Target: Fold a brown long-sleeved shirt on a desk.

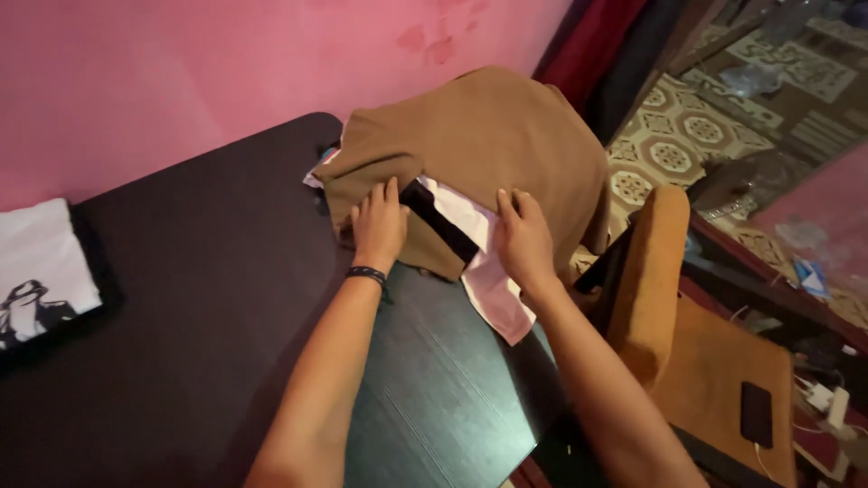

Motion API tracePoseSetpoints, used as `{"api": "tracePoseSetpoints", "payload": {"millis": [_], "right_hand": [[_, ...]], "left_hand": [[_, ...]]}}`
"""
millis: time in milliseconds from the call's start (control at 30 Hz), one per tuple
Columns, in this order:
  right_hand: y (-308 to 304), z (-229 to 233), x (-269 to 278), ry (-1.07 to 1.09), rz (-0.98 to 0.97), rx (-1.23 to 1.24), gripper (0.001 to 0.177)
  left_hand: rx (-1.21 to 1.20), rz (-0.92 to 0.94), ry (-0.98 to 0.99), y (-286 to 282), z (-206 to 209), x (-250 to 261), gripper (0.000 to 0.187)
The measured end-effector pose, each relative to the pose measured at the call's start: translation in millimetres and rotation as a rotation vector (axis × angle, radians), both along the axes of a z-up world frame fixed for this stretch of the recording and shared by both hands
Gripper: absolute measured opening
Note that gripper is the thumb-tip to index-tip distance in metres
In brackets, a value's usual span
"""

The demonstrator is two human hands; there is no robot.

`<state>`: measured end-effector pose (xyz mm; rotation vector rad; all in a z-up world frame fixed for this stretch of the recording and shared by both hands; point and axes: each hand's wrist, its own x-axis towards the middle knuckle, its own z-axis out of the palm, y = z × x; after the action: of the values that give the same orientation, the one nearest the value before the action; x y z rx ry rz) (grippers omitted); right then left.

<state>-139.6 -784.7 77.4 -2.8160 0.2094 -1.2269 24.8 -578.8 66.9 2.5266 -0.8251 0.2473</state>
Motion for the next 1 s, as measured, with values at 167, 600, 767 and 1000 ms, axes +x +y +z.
{"api": "tracePoseSetpoints", "payload": {"millis": [167, 600, 767, 1000], "right_hand": [[-4, -18, 7, -0.014, -0.028, -0.011, 0.048], [20, -6, -10, 0.066, -0.018, 0.012, 0.051], [35, -4, -19, 0.107, -0.023, 0.026, 0.046], [74, -17, -26, 0.136, -0.040, 0.074, 0.044]], "left_hand": [[-0.130, 0.008, -0.196, -7, -19, 24, 0.020], [-0.178, -0.004, -0.141, -18, -20, 49, 0.014], [-0.162, -0.015, -0.120, 20, 12, 27, 0.014], [0.041, 0.014, -0.249, 93, 24, 0, 0.015]]}}
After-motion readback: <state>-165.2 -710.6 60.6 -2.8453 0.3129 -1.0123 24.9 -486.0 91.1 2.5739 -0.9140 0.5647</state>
